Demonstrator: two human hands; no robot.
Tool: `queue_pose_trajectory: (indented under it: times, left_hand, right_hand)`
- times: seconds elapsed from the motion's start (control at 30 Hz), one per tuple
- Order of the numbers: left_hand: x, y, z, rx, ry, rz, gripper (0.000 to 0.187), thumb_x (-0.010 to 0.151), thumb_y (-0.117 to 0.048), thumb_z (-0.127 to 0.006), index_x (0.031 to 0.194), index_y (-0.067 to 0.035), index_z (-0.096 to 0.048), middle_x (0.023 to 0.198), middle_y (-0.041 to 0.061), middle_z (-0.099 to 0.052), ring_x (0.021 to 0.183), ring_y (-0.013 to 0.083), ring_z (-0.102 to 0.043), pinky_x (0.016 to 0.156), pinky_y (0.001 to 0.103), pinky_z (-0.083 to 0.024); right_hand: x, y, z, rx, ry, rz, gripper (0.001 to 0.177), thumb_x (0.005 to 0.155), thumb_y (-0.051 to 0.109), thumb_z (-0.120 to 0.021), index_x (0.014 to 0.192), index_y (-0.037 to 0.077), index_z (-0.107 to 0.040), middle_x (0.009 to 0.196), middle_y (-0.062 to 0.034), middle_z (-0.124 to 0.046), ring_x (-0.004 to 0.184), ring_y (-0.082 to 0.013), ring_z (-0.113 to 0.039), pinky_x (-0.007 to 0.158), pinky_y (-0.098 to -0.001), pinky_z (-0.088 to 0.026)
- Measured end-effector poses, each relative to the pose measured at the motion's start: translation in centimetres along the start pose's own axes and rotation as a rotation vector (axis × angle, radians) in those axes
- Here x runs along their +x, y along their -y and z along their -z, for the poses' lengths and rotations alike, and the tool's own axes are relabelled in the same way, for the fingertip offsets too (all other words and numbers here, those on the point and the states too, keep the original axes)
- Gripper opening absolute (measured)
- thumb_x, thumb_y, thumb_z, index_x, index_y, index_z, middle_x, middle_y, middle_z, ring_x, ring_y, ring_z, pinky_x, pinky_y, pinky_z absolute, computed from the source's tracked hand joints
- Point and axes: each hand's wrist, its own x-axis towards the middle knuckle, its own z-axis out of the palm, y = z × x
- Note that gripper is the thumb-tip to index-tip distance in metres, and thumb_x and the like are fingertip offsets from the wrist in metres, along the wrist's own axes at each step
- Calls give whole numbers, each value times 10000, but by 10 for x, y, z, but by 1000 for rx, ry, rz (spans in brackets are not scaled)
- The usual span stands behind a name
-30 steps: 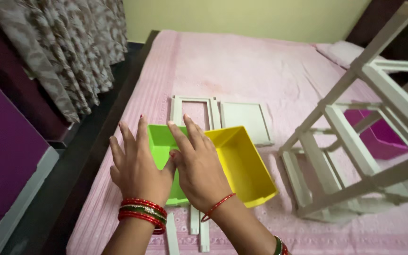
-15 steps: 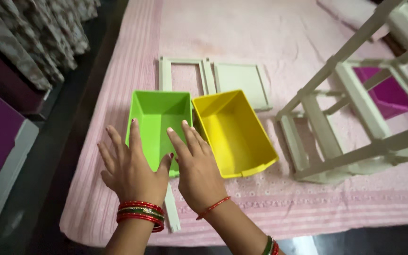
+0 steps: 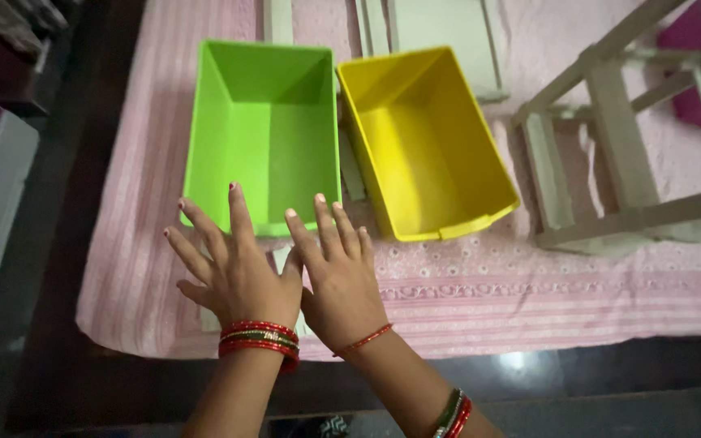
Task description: The person assembles a white plastic storage rack by hand, inserting vertical support pieces into the frame and then attaching a top frame piece. The assembly is performed on a bed with several colored plastic bins nearby.
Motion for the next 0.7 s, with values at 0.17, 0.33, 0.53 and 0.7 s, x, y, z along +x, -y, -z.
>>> queue_pose_trajectory:
  times: [0.17,0.33,0.53,0.7]
  left_hand:
    - [-3,15,-41,69,116,43,1146,729,-401,-885,1607,-375,-149,1684,160,82,1526,468,61,1063,817,-221]
    - [1,30,-88,154,239,102,1114,809,-306,-805,1619,-418,-49,1694,156,95,1536,469,41,1057,780,-294]
    - [0,47,-136,70,115,12,1020,923,-335,-685,1636,-285,43,1669,245,31,1518,504,-64,1077,716,-344]
    - [-2,58,-166,97,50,25,981,945,-324,-663,1638,-138,6,1676,253,28,1519,471,-151,1054,626,-434]
  right_hand:
    - [-19,-8,-33,-38,120,-72,923,757,239,-785,1550,182,-317,1629,-234,-226,1518,-440,-157,1121,-753,-119]
    - [-35,-20,-65,-60,197,-136,945,734,275,-759,1552,179,-295,1656,-235,-200,1537,-450,-139,1097,-770,-85]
    - [-53,-41,-95,-98,216,-179,787,858,299,-667,1558,187,-326,1635,-221,-216,1516,-428,-171,1112,-765,-95]
    - [-62,-51,-113,-124,226,-203,746,874,300,-660,1546,184,-356,1650,-210,-230,1519,-413,-193,1117,-754,-109]
